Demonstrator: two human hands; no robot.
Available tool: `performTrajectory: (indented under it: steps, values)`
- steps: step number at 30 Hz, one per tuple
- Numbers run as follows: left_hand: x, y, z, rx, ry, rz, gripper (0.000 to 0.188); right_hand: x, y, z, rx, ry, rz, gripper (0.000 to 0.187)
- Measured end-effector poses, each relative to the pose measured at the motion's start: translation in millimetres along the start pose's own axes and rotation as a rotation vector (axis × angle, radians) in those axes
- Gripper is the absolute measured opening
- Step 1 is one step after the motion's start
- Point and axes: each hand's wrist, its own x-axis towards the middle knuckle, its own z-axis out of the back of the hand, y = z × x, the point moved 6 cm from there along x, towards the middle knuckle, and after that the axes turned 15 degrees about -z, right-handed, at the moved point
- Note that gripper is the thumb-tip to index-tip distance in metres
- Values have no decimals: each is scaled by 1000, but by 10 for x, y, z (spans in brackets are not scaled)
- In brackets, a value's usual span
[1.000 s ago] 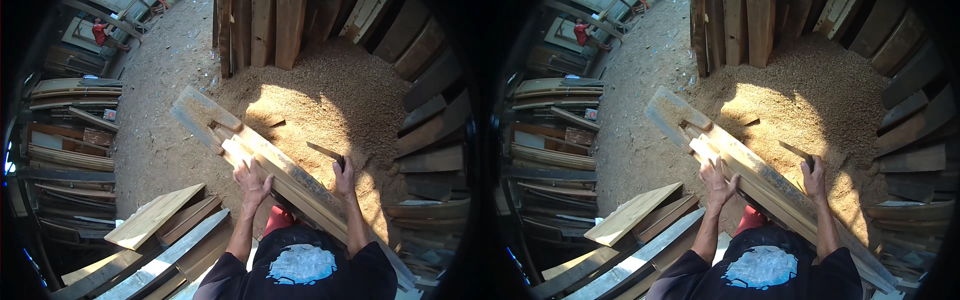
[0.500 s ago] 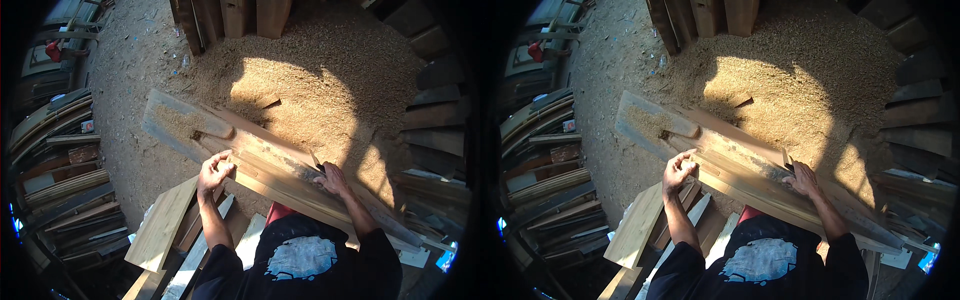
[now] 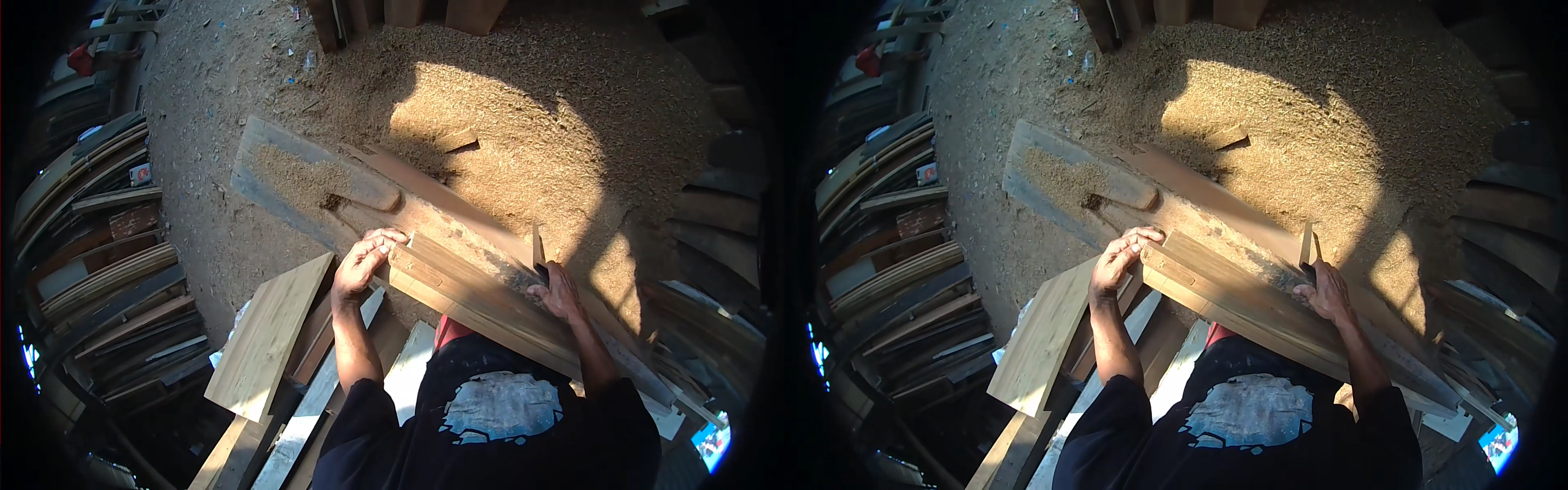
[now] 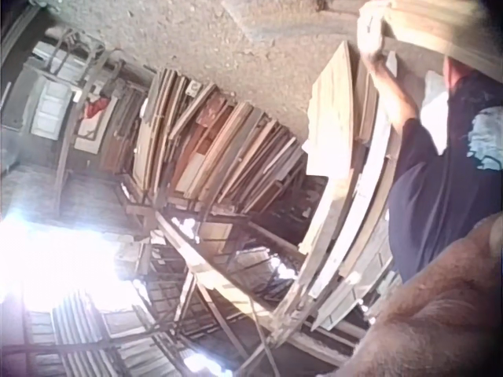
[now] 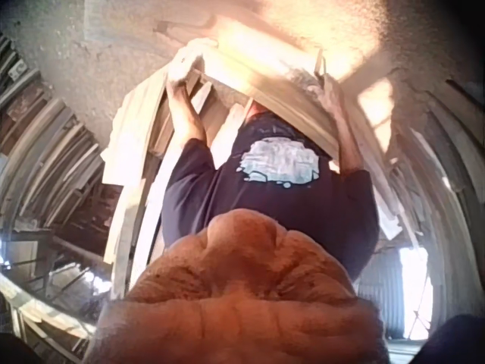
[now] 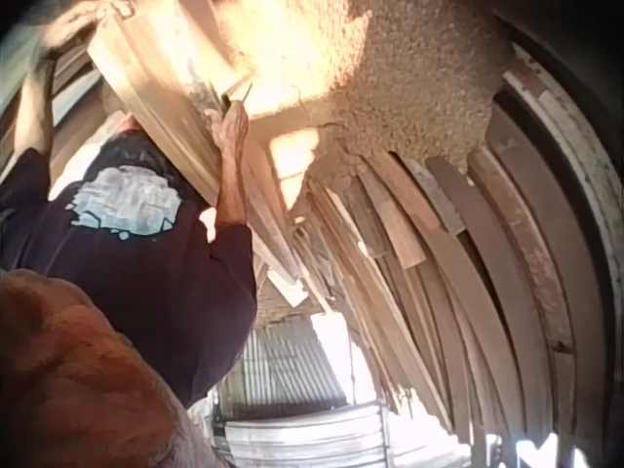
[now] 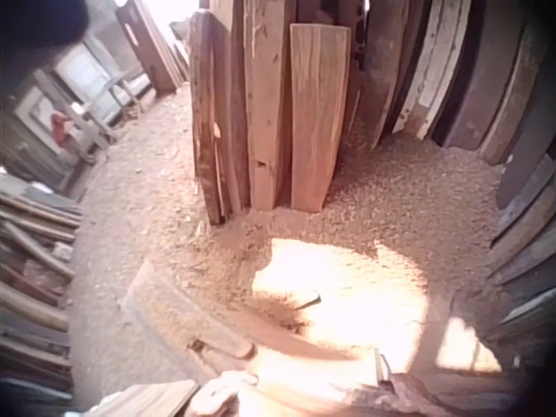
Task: The person aligns wooden beams and boards, then marks lines across them using a square ruler and a pencil.
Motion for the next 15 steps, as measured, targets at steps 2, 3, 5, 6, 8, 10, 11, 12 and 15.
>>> performTrajectory:
  steps: [2, 3, 5, 6, 8, 10, 11, 12, 15]
  values:
    - [-2, 29, -20, -34, -59, 27, 44, -4, 55, 45, 2, 6, -15, 57]
    - [-29, 45, -13, -68, -115, 51, 46, 13, 66, 55, -30, 37, -75, 56]
    - [-116, 146, -18, -119, -148, 40, 56, 37, 133, 84, -69, 70, -127, 55]
    - [-112, 181, -25, -135, -165, 65, 54, 70, 173, 151, -55, 19, -165, 49]
    - [-128, 268, -21, -163, -169, 122, 61, 133, 299, 270, -44, -32, -196, 43]
    - [-147, 234, -15, -127, -207, 115, 55, 146, 598, 589, 277, -272, -71, 33]
    - [-167, 229, 7, -103, -238, 39, 50, 161, 767, 671, 273, -270, -61, 33]
    - [-196, 215, 29, -74, -270, -38, 46, 107, 1020, 856, 309, -406, 101, 29]
    - [-380, 132, 84, -210, -641, -132, 39, -22, 1296, 1134, 534, -454, 210, 25]
